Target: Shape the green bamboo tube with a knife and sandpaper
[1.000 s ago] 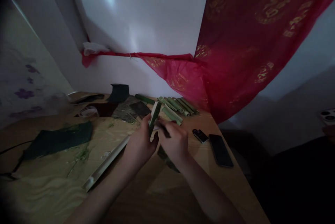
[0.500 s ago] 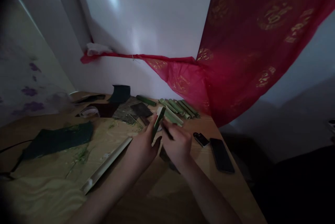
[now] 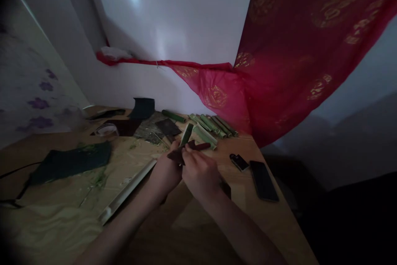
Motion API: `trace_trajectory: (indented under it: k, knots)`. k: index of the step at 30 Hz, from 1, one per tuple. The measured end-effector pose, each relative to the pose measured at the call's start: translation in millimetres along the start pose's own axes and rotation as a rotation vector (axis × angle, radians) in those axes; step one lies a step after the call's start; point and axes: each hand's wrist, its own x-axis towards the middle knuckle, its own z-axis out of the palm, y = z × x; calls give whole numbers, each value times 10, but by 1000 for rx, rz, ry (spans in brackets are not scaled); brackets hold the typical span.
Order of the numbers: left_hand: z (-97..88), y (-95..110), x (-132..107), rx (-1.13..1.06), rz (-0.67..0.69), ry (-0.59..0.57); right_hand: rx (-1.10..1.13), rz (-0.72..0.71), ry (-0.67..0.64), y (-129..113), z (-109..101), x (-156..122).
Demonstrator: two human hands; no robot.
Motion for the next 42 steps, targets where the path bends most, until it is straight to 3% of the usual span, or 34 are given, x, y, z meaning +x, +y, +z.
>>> trace_trajectory:
  k: [2,7,12,17,20,25,27,32,38,42]
  knots:
    - [21,-36,16,-24,16,-16,-76,15,-29,24,46,-1]
    - [17,-14,-24,33,-7,42,-9,96,96,136,35,82]
    - [-73,-98,38,26,-15,-12,14,-52,22,-59,126,-11]
    - [-24,-34,14,207,-60,2,-36,97,70,97,165,32]
    - [34,23,-20,266,-82,-17,-103,98,104,180,119,58]
    - [80,-105,22,351,-40,-24,-173,-46,-16,-10,165,-52]
    - [92,-138,27,378,-18,-31,-168,-30,-34,-19,192,-57]
    - [106,-82,-2,443,-37,0,-131,58,57,137,174,12]
    - [73,-107,21,405,-30,31,-40,23,7,94,201,-32]
    - [97,-93,26,448,-57,14,-50,88,109,164,181,18]
